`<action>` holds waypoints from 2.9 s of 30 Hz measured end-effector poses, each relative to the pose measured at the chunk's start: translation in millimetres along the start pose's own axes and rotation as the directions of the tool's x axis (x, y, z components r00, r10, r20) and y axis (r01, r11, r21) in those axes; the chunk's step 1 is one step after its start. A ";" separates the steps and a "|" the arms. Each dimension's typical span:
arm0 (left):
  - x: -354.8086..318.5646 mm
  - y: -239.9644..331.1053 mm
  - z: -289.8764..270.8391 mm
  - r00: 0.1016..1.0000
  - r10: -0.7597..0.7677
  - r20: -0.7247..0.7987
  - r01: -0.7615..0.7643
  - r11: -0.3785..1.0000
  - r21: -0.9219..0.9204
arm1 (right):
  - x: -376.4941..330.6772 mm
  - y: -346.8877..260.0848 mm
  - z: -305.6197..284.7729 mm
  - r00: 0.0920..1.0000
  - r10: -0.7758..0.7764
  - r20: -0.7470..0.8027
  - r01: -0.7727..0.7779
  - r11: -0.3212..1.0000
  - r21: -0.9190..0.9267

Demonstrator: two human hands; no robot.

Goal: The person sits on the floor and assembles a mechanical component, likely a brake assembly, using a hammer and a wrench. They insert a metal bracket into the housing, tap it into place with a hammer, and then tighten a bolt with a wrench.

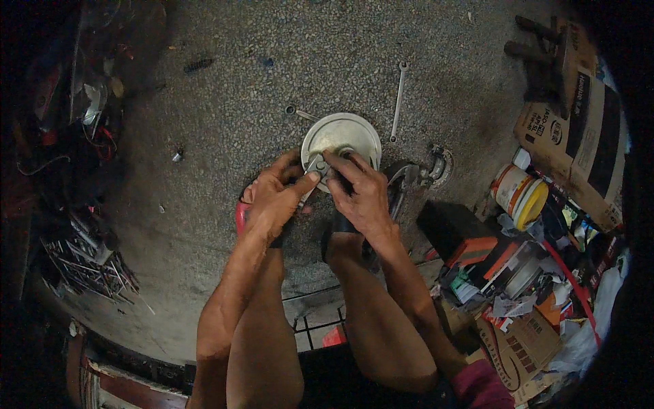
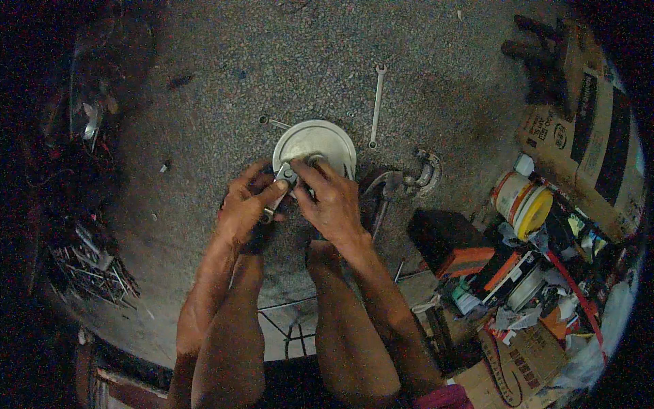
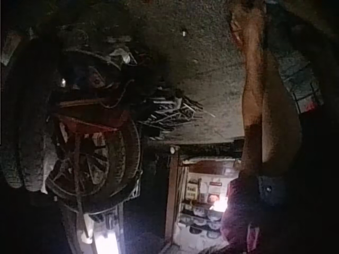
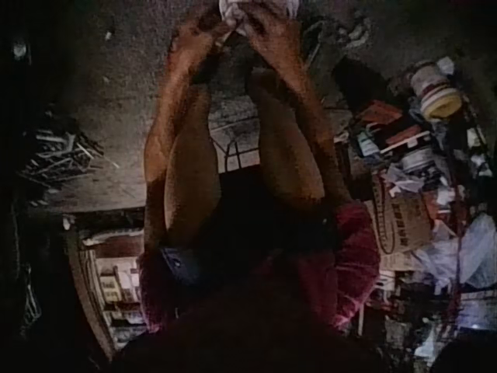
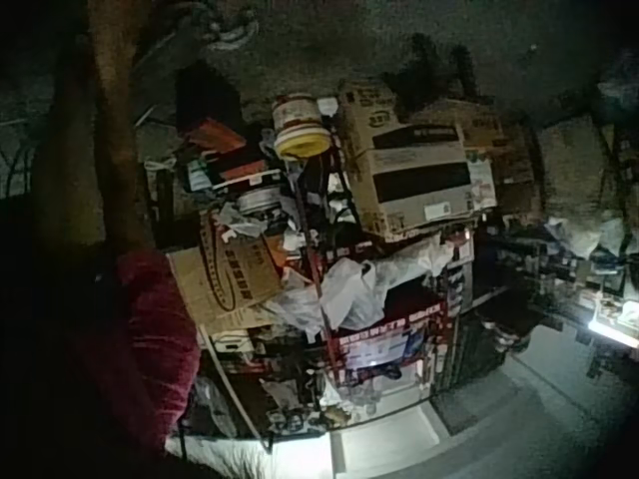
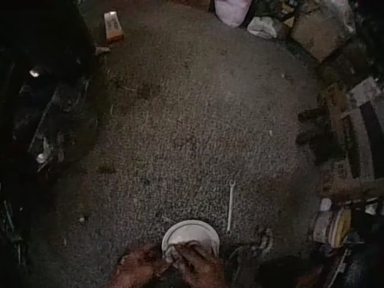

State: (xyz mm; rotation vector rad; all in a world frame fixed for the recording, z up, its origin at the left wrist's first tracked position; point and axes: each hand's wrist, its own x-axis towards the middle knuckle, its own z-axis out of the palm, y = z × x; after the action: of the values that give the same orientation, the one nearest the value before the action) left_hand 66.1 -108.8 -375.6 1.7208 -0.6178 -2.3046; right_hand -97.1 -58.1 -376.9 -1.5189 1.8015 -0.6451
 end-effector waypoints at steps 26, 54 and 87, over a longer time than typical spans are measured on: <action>4.5 -27.6 11.5 0.868 0.439 -0.230 -0.396 0.894 0.210 | 82.5 -6.3 -14.5 0.958 -0.123 0.260 0.073 0.978 0.195; -3.9 -21.7 8.2 0.905 0.364 -0.219 -0.327 0.926 0.187 | 84.2 -28.3 -7.6 0.804 -0.220 0.553 0.354 0.924 -0.146; 2.8 -7.2 1.5 0.925 0.218 -0.311 -0.287 0.938 -0.195 | 63.6 -26.5 -9.5 0.888 -0.168 0.429 0.257 0.953 -0.160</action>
State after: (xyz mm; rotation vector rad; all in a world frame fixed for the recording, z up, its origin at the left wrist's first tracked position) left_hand 64.5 -103.2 -380.9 1.7009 -0.4564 -1.8263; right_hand -92.7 -126.1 -362.8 -1.8559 1.4242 -0.2056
